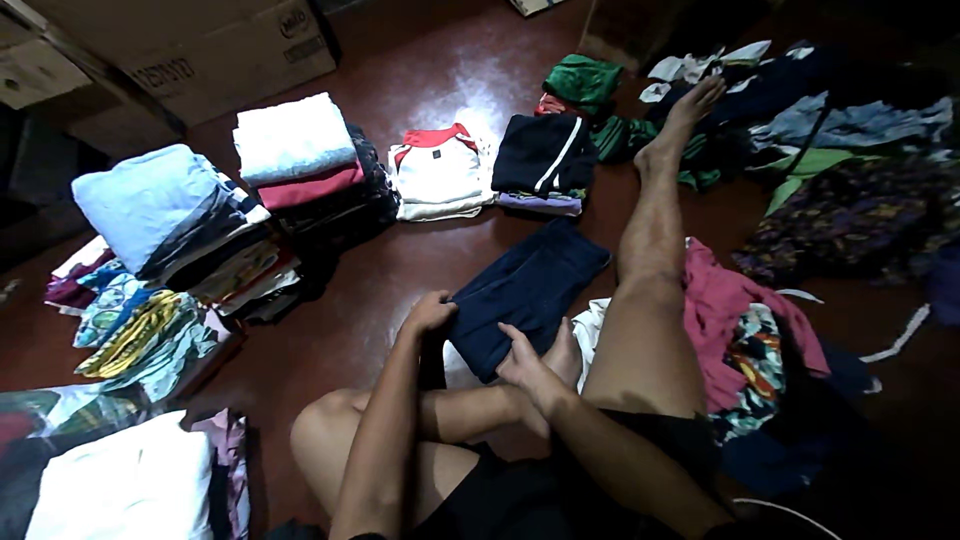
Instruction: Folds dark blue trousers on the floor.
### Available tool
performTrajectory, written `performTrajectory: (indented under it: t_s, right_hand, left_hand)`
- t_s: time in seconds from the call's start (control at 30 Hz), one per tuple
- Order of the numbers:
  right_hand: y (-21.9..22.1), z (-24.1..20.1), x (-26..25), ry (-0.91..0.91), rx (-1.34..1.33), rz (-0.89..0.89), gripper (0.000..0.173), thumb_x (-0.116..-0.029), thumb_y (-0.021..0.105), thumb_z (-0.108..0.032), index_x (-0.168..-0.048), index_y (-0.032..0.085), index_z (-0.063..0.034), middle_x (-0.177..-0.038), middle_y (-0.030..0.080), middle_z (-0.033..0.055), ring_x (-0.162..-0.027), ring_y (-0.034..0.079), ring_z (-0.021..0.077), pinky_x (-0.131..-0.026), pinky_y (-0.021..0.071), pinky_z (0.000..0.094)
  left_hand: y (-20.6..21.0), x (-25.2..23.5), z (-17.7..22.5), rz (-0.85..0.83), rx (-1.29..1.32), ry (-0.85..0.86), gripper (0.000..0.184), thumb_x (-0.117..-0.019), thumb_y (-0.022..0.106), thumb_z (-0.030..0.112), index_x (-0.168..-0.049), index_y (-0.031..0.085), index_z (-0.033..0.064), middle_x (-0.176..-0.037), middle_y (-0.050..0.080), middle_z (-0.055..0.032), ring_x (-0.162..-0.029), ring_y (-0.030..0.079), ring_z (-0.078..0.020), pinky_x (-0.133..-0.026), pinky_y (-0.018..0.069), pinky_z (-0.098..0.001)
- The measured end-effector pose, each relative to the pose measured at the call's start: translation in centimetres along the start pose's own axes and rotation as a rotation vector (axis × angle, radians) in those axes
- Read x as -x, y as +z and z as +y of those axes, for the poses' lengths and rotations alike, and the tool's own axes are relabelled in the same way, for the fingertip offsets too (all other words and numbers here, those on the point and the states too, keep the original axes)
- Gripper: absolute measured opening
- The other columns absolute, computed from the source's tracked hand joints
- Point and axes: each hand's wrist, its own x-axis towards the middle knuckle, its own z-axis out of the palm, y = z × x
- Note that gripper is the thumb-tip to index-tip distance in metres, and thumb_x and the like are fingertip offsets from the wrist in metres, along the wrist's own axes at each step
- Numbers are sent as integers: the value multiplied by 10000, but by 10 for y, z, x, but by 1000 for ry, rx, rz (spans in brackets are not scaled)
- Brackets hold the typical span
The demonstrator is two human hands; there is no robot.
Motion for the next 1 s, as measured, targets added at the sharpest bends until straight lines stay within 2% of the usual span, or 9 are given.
performTrajectory:
  t_s: [0.2,0.3,0.4,0.57,0.67,0.77,0.9,0.93,1.0]
  right_hand:
    - [-25,-2,40,27,295,37,588,-997,628,-386,-1435,462,-30,-1328,591,204,-1168,638,334,-951,571,509]
    - [-34,-27,82,-519,972,49,537,-960,694,-294,-1405,534,-38,-1318,626,153,-1146,661,234,-932,586,415]
    - [-22,-56,68,-1049,1595,85,652,-969,544,-565,-1516,510,-213,-1590,450,58,-1483,395,273,-1197,283,636]
    - [-22,-50,-46,-876,2175,-1,806,-1004,260,-715,-1667,166,-267,-1743,-6,82,-1592,-29,383,-1193,16,759]
    - [-9,-44,-58,-833,2169,-74,838,-992,253,-746,-1668,159,-261,-1744,-17,66,-1595,-39,359,-1203,3,741]
    - [-8,-33,-49,-837,2025,-226,787,-1008,252,-735,-1656,225,-288,-1745,51,33,-1602,0,316,-1221,-1,716]
    - [-5,-14,-16,-591,1561,-562,560,-1117,289,-408,-1608,368,-151,-1702,261,41,-1590,158,207,-1280,11,589]
    - [-11,-9,-7,-476,1356,-589,527,-1127,267,-302,-1585,383,-71,-1657,358,71,-1549,276,167,-1298,107,477]
    - [-37,-5,7,-434,935,-658,459,-1137,275,-187,-1429,443,125,-1348,582,287,-1210,614,250,-1032,492,385]
  left_hand:
    - [16,26,-7,191,-74,-89,413,-956,579,400,-1254,688,135,-1357,621,-156,-1347,513,-357,-1119,371,-644]
    - [43,57,-2,473,213,-168,574,-931,666,345,-1415,558,56,-1464,496,-256,-1316,533,-402,-1066,484,-559]
    - [73,80,12,471,758,-337,836,-935,728,343,-1579,283,50,-1524,396,-311,-1286,538,-438,-972,533,-564]
    - [112,67,20,441,1024,-429,962,-886,803,313,-1596,196,86,-1401,533,-302,-1209,602,-418,-926,546,-582]
    - [110,61,12,543,1125,-367,689,-906,755,154,-1478,398,13,-1211,660,-262,-1043,700,-358,-882,598,-531]
    - [97,87,30,581,1285,-249,657,-907,712,90,-1464,370,25,-1160,671,-246,-961,719,-337,-812,622,-500]
    - [73,133,61,580,1280,-38,625,-993,647,169,-1502,317,18,-1049,675,-194,-857,710,-249,-768,619,-414]
    - [70,139,62,520,1262,21,579,-1040,567,222,-1520,314,20,-1026,670,-167,-836,698,-224,-767,608,-391]
    - [63,144,57,353,1202,125,543,-1079,416,243,-1556,280,23,-1096,680,-171,-913,710,-243,-839,602,-395]
